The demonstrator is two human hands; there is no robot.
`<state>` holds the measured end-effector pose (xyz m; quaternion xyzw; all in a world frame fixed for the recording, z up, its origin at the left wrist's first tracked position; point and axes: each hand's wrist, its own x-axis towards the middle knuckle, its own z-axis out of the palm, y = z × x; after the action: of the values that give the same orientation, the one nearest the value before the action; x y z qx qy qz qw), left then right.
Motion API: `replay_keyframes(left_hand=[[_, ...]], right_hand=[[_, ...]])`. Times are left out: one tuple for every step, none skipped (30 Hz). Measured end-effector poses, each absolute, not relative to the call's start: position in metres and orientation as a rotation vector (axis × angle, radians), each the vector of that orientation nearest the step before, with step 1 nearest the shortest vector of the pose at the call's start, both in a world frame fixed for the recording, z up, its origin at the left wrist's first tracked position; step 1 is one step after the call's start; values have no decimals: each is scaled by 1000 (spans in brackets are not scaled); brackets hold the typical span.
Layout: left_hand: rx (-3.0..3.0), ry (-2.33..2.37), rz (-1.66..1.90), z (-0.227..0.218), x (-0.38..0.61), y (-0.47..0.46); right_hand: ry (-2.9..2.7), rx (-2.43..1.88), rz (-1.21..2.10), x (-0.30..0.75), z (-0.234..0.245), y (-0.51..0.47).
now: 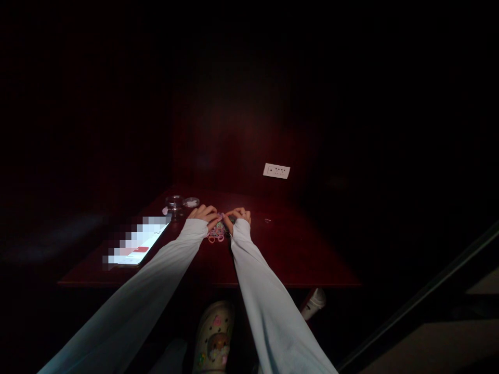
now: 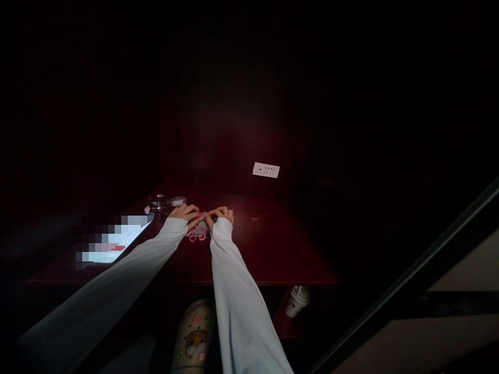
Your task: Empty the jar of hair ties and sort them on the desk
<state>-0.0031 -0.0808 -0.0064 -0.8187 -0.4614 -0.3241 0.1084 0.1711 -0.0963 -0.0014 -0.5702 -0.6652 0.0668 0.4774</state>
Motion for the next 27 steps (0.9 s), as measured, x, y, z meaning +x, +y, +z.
replay_keyframes(left_hand=[[-2412, -1359, -961, -6, -3, -81], [-2417, -1357, -967, -7, -4, -82], [-2417, -1356, -975, -7, -4, -82], [-2415, -1353, -987, -8, -4, -82], [-2413, -1349, -1000, -9, -5, -82], [-2409, -1344, -1015, -10, -5, -81], [-2405, -1341, -1029, -11, -5, -81], [-2403, -1338, -1040, -12, -5, -80], [-2401, -1335, -1045, -13, -5, -79], [-2401, -1333, -1044, -13, -5, -79], [-2399, -1335, -1041, -13, -4, -79], [-2394, -1340, -1037, -12, -3, -80], [-2390, -1347, -1032, -11, -2, -81], [-2391, -1349, -1024, -10, 0, -82], [-2396, -1347, -1015, -9, 1, -83], [-2403, -1344, -1007, -8, 1, -85], [-2405, -1344, -1004, -8, 2, -86], [-2405, -1344, -1006, -7, 2, -87], [-2398, -1346, -1014, -7, 2, -87], [-2386, -1349, -1027, -8, 2, -87], [-2375, -1349, -1039, -8, 2, -87], [-2368, -1346, -1047, -9, 1, -86], [-2369, -1339, -1047, -10, 1, -85], [-2373, -1331, -1043, -10, 1, -84], [-2376, -1328, -1040, -11, 0, -84], [-2381, -1323, -1035, -11, 0, -83], [-2384, -1318, -1031, -11, 0, -83]], right_hand=[[-1615, -1393, 158, 171, -2, -95], [-1596, -1399, 151, 173, -3, -93], [-1572, -1407, 141, 176, -4, -90], [-1543, -1414, 124, 181, -4, -88], [-1509, -1425, 104, 189, -4, -86], [-1482, -1435, 80, 200, -4, -84], [-1441, -1450, 47, 213, -4, -82], [-1383, -1494, 25, 228, -3, -80], [-1315, -1555, -1, 244, -3, -79], [-1265, -1621, -18, 260, -2, -79], [-1220, -1676, -45, 276, -2, -78], [-1173, -1737, -59, 291, -2, -78], [-1122, -1798, -59, 303, -3, -78], [-1082, -1857, -31, 314, -3, -78], [-1065, -1906, 2, 321, -4, -78], [-1068, -1926, 18, 326, -5, -77], [-1078, -1936, 29, 329, -6, -77], [-1092, -1936, 27, 331, -7, -76], [-1102, -1936, 19, 331, -7, -76], [-1103, -1946, 13, 330, -8, -76], [-1102, -1965, 10, 329, -7, -76], [-1103, -1988, 10, 327, -7, -76], [-1105, -2010, 12, 326, -6, -77], [-1108, -2029, 14, 325, -5, -77], [-1111, -2041, 17, 324, -3, -78], [-1111, -2047, 20, 323, -2, -79], [-1105, -2052, 24, 323, -1, -79]])
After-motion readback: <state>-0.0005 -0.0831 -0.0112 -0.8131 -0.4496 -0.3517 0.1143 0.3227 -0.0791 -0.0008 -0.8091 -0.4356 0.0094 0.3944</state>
